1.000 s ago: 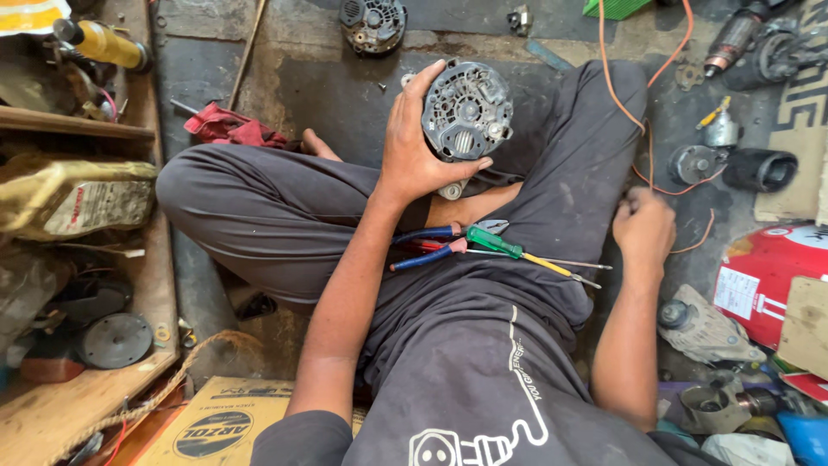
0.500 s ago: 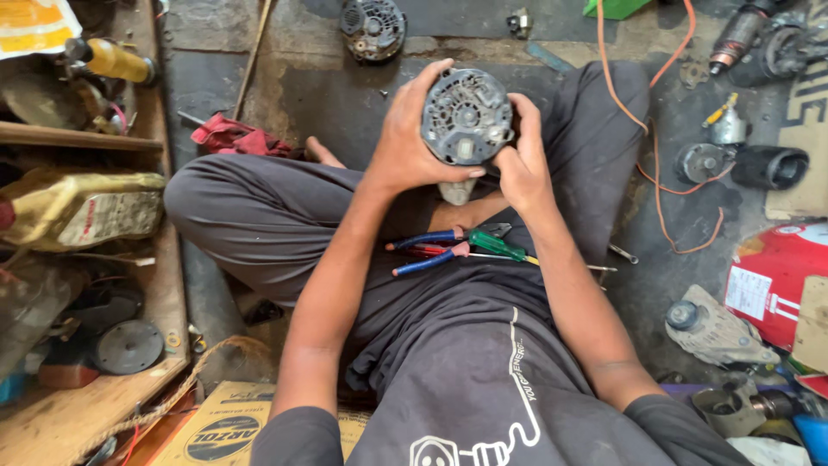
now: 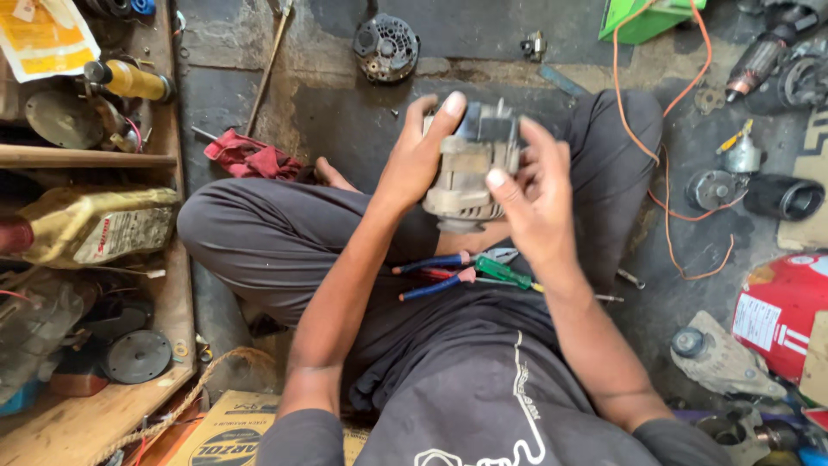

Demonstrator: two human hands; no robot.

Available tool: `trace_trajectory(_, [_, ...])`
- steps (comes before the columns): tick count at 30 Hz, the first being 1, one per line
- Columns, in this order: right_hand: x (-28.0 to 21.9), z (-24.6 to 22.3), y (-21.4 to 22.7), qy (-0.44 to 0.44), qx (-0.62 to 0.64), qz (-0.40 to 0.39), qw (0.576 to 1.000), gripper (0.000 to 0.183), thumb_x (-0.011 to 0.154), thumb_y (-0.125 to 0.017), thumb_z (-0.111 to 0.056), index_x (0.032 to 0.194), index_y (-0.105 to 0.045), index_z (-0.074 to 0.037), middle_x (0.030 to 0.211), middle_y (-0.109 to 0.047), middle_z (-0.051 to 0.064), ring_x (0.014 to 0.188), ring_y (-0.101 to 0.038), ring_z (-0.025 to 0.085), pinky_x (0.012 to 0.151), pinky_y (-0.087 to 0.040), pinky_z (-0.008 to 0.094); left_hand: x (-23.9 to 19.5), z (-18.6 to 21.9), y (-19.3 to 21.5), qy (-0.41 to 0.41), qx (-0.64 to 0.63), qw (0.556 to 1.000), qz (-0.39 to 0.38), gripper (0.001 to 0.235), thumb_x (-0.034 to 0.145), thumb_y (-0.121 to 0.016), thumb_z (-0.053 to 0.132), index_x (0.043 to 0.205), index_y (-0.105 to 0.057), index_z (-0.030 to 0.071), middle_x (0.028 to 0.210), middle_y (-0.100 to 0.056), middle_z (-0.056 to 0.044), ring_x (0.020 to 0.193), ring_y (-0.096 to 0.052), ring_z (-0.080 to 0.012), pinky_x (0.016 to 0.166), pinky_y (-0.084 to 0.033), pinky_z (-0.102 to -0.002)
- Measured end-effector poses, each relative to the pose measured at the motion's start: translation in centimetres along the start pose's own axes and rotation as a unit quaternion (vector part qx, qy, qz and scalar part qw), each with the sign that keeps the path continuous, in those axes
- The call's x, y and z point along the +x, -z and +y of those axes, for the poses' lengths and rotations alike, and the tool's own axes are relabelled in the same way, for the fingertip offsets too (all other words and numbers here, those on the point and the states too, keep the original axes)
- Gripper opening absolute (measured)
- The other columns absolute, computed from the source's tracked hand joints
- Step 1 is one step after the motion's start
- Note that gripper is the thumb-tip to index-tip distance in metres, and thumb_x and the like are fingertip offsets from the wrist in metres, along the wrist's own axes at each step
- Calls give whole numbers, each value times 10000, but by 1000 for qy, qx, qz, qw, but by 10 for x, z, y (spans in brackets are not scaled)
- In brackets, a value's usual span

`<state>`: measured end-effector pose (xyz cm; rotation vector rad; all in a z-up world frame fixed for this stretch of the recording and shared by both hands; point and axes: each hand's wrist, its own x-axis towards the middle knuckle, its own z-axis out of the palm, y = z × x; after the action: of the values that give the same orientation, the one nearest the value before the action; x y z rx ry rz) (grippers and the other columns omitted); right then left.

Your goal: The person disassembles a car alternator while sitting on the floor. They use a screwdriver and pliers to remove screws and extract internal components, including the rotor and brushes, placing them on the floor.

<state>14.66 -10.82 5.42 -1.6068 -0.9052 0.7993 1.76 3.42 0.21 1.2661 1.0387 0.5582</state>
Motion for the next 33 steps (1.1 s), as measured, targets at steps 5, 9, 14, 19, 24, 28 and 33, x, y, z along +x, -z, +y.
trace_trajectory(5, [-1,25,-13,17,-64,26,997,513,1039,-632,-196,1497,-507,0,1204,-456,39,974,-453,121,872,-442,252,-12,4,6,112,133,985,-14,1028,880,-450,751,1594,-188,59,1249,-648,-325,1224,-607,-451,1043,-432,-444])
trace_trajectory(9, [12,56,-4,-6,61,63,996,399,1098,-540,-154,1462,-555,8,1278,-514,68,1169,-523,151,1051,-438,288,-17,21,-2,76,239,966,-62,988,891,-442,711,1589,-213,50,1094,-703,-353,1098,-638,-536,957,-483,-518])
trace_trajectory(14, [21,77,-4,-94,253,111,956,422,1013,-460,-149,1385,-586,8,1318,-613,104,1185,-601,188,1047,-481,324,-27,40,-17,-3,369,929,-32,954,923,-477,731,1483,-348,-30,810,-714,-291,787,-714,-484,687,-552,-537])
trace_trajectory(19, [26,82,-1,-84,248,110,959,423,999,-467,-158,1353,-608,26,1264,-637,98,1144,-612,186,1028,-474,319,-35,44,-18,-49,408,912,17,780,902,-517,704,1314,-584,45,721,-711,-230,688,-720,-427,590,-542,-522])
trace_trajectory(24, [23,78,-5,-80,231,119,962,425,964,-458,-162,1322,-610,11,1235,-626,83,1137,-606,169,1024,-469,306,-43,35,-9,-127,277,952,20,715,971,-606,619,1394,-568,44,1116,-740,-243,1035,-727,-413,833,-571,-495])
trace_trajectory(28, [15,77,-13,-55,222,149,962,383,973,-462,-158,1309,-567,-8,1211,-593,64,1132,-569,159,1027,-458,303,-64,20,-5,-198,292,936,-15,1237,670,-837,645,1550,-284,-26,1264,-566,-296,1177,-573,-466,1004,-473,-527])
trace_trajectory(33, [13,79,-19,-19,160,130,978,352,1009,-495,-145,1324,-555,0,1177,-548,62,1092,-503,157,1025,-427,304,-68,-3,6,-306,292,906,8,1411,605,-921,617,1605,-142,-5,1497,-402,-309,1345,-511,-496,1119,-462,-492])
